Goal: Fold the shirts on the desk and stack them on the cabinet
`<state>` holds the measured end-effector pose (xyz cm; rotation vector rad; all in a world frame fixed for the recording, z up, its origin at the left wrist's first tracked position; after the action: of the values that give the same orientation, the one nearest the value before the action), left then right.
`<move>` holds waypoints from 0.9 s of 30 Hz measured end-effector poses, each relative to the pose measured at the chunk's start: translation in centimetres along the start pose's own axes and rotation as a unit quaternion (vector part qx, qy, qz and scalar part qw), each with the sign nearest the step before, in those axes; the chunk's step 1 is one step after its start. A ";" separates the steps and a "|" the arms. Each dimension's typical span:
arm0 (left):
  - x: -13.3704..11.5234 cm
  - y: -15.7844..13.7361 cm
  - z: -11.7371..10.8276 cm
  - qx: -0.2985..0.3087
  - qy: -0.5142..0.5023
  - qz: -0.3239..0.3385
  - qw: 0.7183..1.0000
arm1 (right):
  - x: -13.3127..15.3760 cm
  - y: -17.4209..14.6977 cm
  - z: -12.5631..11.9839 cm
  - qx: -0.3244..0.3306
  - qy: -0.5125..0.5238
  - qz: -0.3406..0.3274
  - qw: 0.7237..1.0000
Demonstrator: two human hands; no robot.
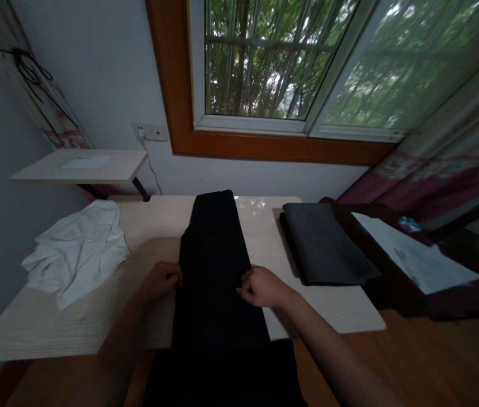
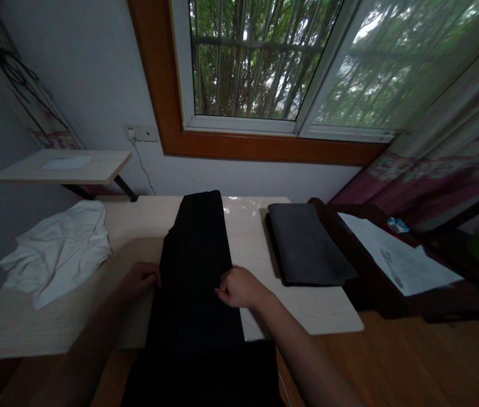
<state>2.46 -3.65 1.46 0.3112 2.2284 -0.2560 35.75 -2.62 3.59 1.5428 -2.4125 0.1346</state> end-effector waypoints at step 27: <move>2.9 14.5 -4.2 -0.161 0.006 -0.194 0.968 | 5.7 13.4 1.8 -0.030 -0.016 -0.098 0.995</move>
<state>2.08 11.67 0.65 -0.3035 2.2851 -0.0939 21.07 -2.25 4.32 1.7558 -2.2502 -0.0016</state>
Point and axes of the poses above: each hand's wrist, its own y-axis towards the middle knuckle, its own z-axis out of the palm, x = y × z, the point moved 2 cm from there along y, towards the middle knuckle, and after that the axes turned 8 degrees about -z, right-handed, at the moved point
